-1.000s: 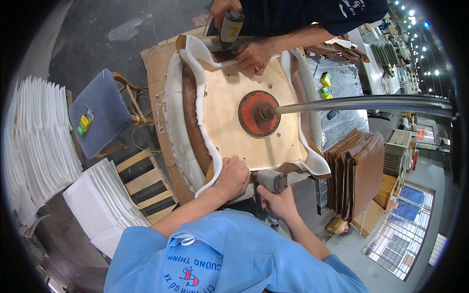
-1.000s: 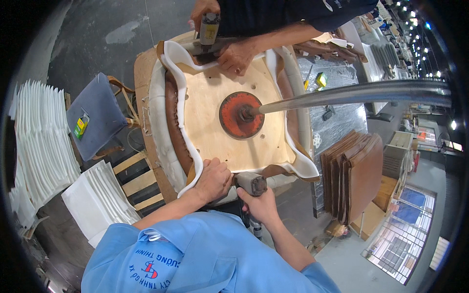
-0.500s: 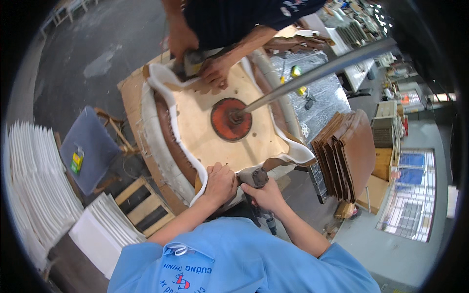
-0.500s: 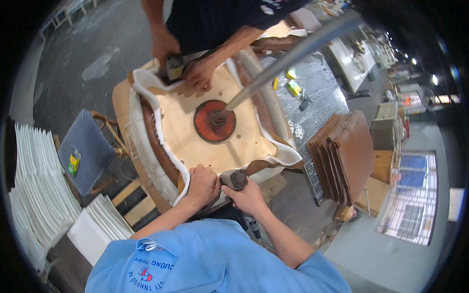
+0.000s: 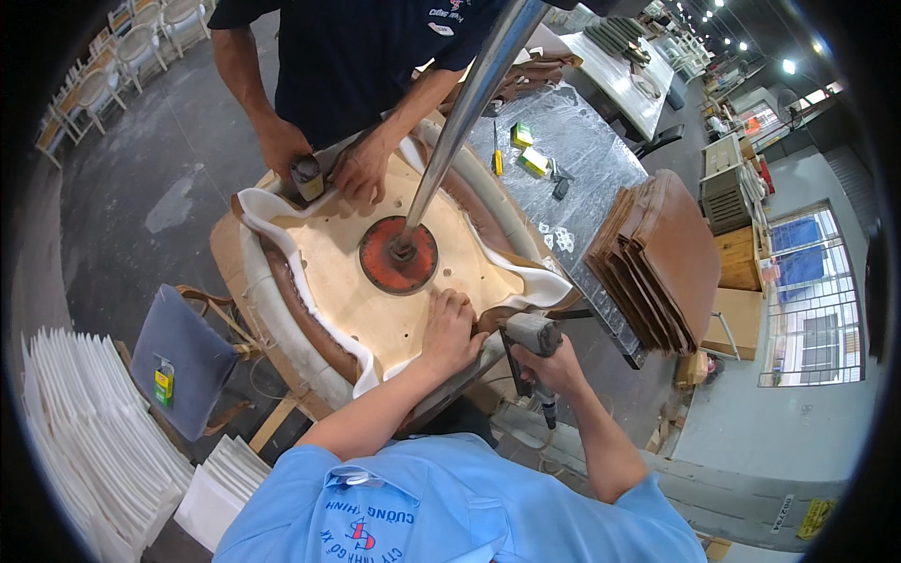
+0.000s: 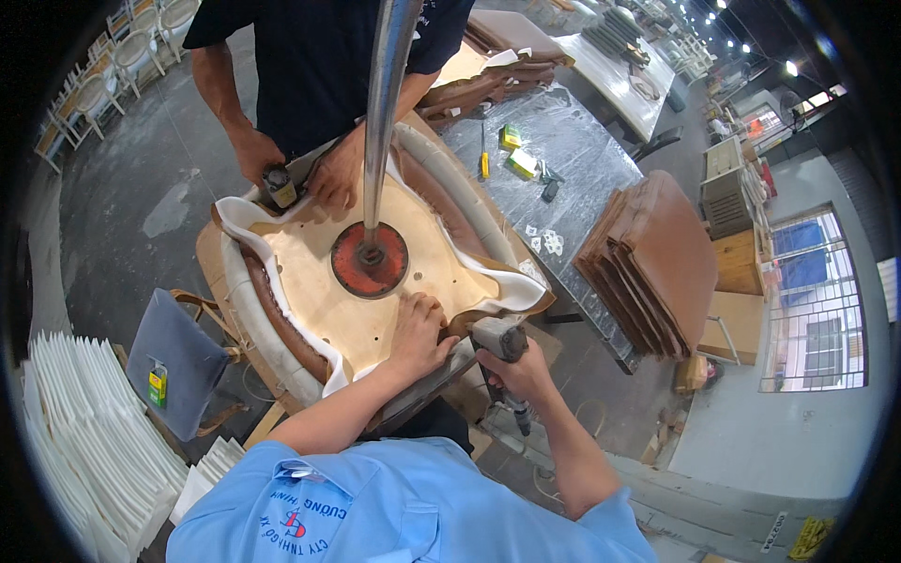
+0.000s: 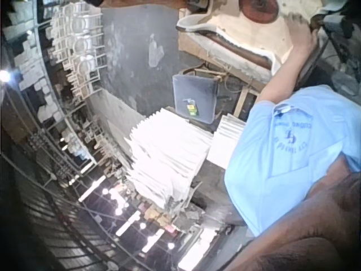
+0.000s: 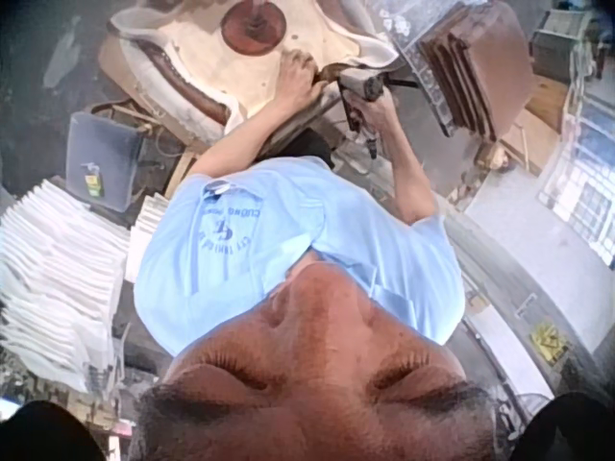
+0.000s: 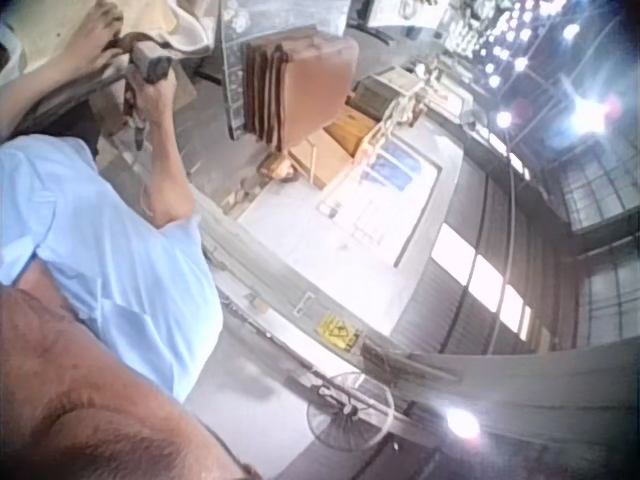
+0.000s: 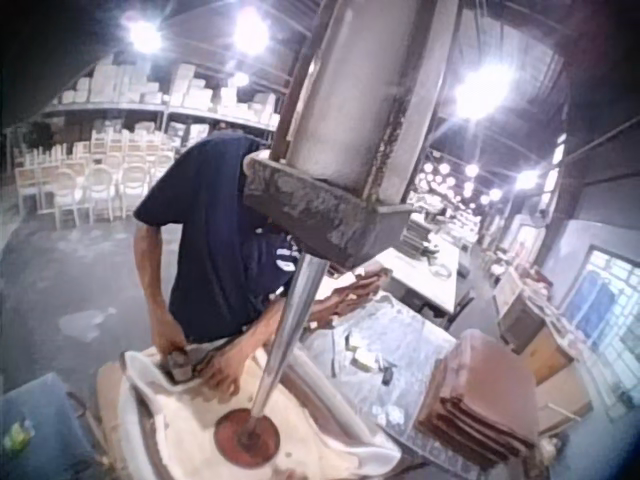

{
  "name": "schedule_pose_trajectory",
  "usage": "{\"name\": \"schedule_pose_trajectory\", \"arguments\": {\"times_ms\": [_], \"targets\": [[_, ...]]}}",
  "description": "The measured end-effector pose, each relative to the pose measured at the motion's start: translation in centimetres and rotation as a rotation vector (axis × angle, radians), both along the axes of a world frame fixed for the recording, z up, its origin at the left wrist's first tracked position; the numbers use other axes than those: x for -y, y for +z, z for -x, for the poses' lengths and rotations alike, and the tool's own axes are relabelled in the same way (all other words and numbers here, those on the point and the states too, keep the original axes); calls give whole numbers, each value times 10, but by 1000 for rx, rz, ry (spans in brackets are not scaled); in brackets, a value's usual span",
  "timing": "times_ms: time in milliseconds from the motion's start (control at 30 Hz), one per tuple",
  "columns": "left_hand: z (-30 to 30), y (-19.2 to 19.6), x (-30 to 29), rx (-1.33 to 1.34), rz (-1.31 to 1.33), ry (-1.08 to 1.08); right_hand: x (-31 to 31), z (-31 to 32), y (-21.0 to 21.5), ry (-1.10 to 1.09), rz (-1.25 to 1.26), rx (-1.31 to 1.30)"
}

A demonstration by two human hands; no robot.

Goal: The person places a white foam sheet onto a wooden chair base and uses a pneumatic staple gun to attach the foam to the base. A coworker assists by holding the base and applying pressure with a press. The person repeats this process for a second chair base.

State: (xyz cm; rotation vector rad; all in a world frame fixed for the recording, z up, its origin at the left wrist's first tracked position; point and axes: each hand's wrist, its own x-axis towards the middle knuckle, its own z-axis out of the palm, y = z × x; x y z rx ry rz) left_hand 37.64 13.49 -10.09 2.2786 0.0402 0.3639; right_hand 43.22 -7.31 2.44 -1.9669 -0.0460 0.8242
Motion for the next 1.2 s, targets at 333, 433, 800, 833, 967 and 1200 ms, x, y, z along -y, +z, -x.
{"name": "schedule_pose_trajectory", "arguments": {"times_ms": [333, 433, 800, 833, 967, 1200], "targets": [[-13, -4, 2, -35, -29, -2, -18, -39, 0, 97, 122, -129], [-19, -12, 4, -3, -24, 53, -32, -49, 4, 144, 152, -133], [-21, -17, 6, -11, -14, 79, -52, -75, -1, 278, 319, -143], [-22, -19, 6, -2, -12, 86, -55, -76, -1, 292, 329, -151], [-23, -20, 6, 28, -36, 106, -60, -75, -5, 348, 327, -24], [-15, -4, -12, -106, -32, 4, -66, -74, -3, 345, 314, 53]]}}
